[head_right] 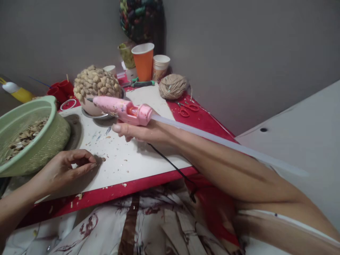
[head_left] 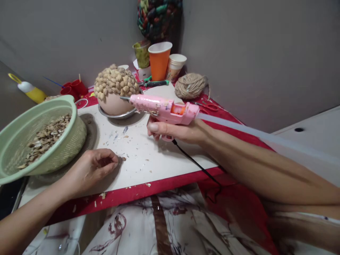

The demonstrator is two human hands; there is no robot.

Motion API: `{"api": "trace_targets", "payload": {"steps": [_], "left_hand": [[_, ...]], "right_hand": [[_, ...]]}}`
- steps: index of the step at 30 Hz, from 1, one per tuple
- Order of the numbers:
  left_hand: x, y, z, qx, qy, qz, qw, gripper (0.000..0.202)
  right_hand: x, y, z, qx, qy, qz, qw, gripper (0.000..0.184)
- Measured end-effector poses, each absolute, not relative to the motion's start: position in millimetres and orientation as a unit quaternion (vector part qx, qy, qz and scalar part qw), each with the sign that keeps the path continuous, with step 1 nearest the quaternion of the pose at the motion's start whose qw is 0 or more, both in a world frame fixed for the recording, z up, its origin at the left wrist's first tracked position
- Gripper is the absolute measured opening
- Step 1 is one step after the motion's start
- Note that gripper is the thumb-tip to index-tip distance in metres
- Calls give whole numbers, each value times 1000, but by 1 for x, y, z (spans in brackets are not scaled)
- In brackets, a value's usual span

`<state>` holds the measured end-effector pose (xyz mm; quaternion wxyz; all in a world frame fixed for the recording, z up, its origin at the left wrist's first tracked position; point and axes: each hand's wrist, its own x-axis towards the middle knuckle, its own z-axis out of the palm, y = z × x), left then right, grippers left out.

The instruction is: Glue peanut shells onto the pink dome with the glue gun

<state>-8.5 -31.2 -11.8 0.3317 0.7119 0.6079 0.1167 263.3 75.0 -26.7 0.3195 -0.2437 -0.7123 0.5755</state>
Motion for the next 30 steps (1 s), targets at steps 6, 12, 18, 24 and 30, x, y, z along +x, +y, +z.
{"api": "trace_targets", "payload": {"steps": [6, 12, 18, 24, 30], "left_hand": [[-3, -18, -12, 707, 597, 138, 354, 21], [-7, -12, -9, 714, 614, 139, 307, 29], [-14, -17, -20, 750, 630, 109, 168, 27], [-11, -12, -32, 786, 566, 79, 235, 21], [-5, -12, -29, 790, 546, 51, 275, 23]], "right_hand": [[260, 70, -20, -273, -647, 579, 414, 36], [261, 71, -14, -286, -602, 597, 447, 41], [258, 72, -15, -282, -610, 615, 412, 42], [255, 70, -18, -297, -600, 608, 428, 39], [258, 70, -13, -297, -592, 623, 415, 41]]}}
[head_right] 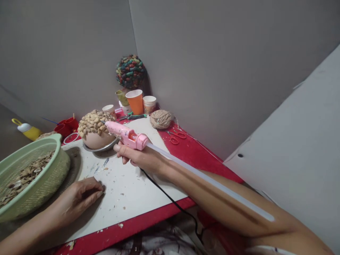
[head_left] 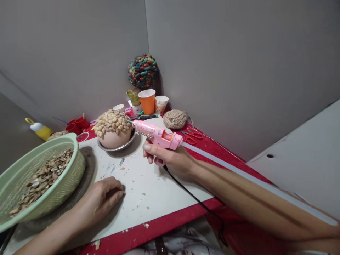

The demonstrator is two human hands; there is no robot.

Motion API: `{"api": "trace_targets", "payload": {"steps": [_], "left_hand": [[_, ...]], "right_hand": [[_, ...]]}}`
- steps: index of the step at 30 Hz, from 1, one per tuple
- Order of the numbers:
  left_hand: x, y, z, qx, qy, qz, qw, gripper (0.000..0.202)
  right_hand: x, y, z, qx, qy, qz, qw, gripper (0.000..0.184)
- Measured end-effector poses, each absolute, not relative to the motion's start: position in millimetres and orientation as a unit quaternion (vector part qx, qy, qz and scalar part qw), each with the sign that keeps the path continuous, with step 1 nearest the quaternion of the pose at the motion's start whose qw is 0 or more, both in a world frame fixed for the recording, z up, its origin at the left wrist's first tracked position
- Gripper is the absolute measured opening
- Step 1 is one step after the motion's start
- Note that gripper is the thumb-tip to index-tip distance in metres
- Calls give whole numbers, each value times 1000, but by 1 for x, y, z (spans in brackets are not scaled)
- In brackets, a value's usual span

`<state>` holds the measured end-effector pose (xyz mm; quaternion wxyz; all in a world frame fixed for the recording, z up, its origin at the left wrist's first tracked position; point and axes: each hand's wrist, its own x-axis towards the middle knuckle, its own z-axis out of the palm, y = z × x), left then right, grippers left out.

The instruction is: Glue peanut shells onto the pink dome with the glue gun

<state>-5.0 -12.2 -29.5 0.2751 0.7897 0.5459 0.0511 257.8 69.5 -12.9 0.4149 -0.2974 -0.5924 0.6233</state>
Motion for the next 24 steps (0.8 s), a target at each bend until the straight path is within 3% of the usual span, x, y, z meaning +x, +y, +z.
{"api": "trace_targets", "payload": {"steps": [6, 11, 19, 24], "left_hand": [[1, -16, -29, 780, 563, 44, 269, 14], [5, -12, -30, 764, 562, 95, 303, 17], [17, 15, -10, 501, 529, 344, 592, 34], [34, 36, -7, 383, 474, 398, 686, 32]], "right_hand": [[258, 71, -14, -293, -595, 625, 412, 41], [256, 73, -17, -297, -589, 623, 420, 39], [254, 76, -20, -297, -597, 622, 411, 38], [254, 75, -21, -290, -597, 622, 415, 40]]}}
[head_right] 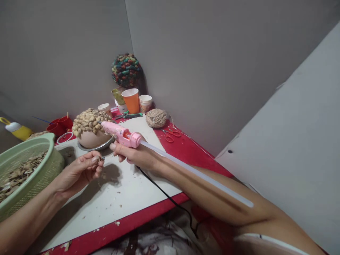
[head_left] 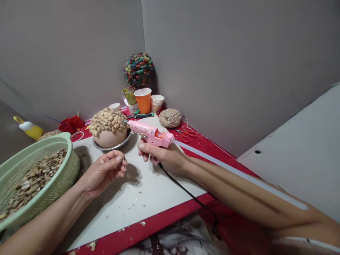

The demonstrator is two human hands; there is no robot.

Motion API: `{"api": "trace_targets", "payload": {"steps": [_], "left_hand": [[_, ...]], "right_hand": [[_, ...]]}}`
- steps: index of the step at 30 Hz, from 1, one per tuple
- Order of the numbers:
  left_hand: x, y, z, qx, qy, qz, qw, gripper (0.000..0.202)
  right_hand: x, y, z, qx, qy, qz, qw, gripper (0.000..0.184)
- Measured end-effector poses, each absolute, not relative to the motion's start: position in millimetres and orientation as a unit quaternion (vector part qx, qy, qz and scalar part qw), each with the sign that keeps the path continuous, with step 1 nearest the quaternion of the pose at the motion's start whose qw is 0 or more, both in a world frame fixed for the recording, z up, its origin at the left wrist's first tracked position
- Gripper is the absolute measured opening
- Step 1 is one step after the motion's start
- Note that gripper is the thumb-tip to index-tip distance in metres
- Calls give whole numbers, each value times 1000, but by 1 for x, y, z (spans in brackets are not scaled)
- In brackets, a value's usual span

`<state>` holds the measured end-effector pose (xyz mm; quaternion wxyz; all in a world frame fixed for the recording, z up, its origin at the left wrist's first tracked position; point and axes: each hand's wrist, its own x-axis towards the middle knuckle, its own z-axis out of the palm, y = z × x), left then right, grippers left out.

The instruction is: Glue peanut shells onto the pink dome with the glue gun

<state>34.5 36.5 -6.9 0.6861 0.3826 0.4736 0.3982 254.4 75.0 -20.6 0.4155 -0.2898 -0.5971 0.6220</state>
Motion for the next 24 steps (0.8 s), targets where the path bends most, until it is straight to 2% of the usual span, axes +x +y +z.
{"api": "trace_targets", "payload": {"steps": [4, 9, 13, 19, 24], "left_hand": [[43, 43, -12, 358, 465, 403, 703, 30], [40, 36, -6, 390, 481, 417, 665, 25], [22, 17, 30, 450, 479, 477, 584, 17], [-25, -1, 89, 445, 533, 608, 385, 10], [-55, -3, 90, 421, 586, 585, 370, 8]], "right_hand": [[256, 75, -20, -290, -603, 617, 414, 41], [256, 73, -20, -299, -601, 616, 411, 41], [256, 73, -25, -309, -594, 618, 412, 43], [255, 74, -33, -317, -602, 611, 406, 42], [255, 72, -35, -325, -600, 619, 388, 43]]}}
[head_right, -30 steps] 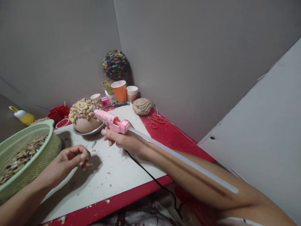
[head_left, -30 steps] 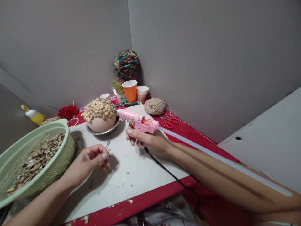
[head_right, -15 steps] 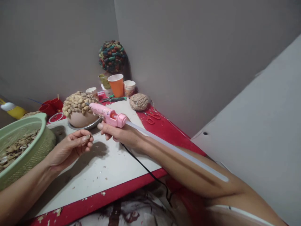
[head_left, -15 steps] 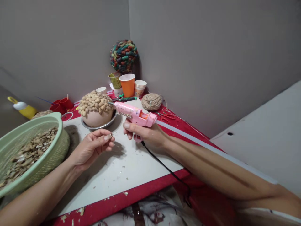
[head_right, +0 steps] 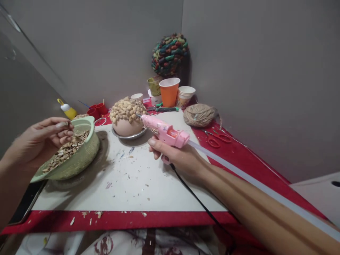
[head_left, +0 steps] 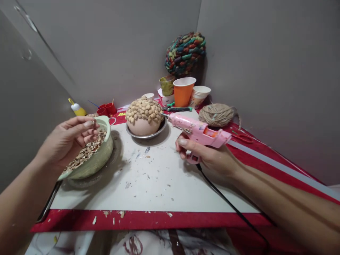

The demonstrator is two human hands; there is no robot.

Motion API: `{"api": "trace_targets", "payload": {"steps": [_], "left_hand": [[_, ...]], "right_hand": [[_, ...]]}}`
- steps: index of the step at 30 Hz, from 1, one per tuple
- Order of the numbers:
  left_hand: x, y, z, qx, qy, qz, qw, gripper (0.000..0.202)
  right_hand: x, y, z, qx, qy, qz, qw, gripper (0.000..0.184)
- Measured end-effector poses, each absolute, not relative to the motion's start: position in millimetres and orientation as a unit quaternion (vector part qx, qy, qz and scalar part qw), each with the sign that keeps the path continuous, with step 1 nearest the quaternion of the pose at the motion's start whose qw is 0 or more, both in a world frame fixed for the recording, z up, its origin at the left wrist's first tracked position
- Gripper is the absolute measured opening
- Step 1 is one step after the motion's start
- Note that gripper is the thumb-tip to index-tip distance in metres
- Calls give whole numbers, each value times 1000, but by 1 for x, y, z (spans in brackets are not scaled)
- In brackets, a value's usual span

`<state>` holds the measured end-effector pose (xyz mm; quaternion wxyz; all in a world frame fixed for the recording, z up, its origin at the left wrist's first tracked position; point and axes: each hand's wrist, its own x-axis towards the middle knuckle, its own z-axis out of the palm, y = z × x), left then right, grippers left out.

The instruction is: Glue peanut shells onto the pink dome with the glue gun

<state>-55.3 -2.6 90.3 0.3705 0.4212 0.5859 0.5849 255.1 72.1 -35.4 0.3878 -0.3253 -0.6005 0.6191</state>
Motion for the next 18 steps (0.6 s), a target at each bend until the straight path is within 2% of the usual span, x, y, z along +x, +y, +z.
{"api": "trace_targets", "payload": {"steps": [9, 15, 18], "left_hand": [[-85, 0, 86, 424, 640, 583, 268, 10], [-109, -1, 93, 475, 773, 359, 221, 19], [-117, 0, 90, 480, 776, 369, 179, 27]], "right_hand": [[254, 70, -32, -327, -592, 609, 414, 36], [254, 68, -31, -331, -601, 602, 409, 37], [254, 67, -33, -322, -595, 607, 416, 34]]}}
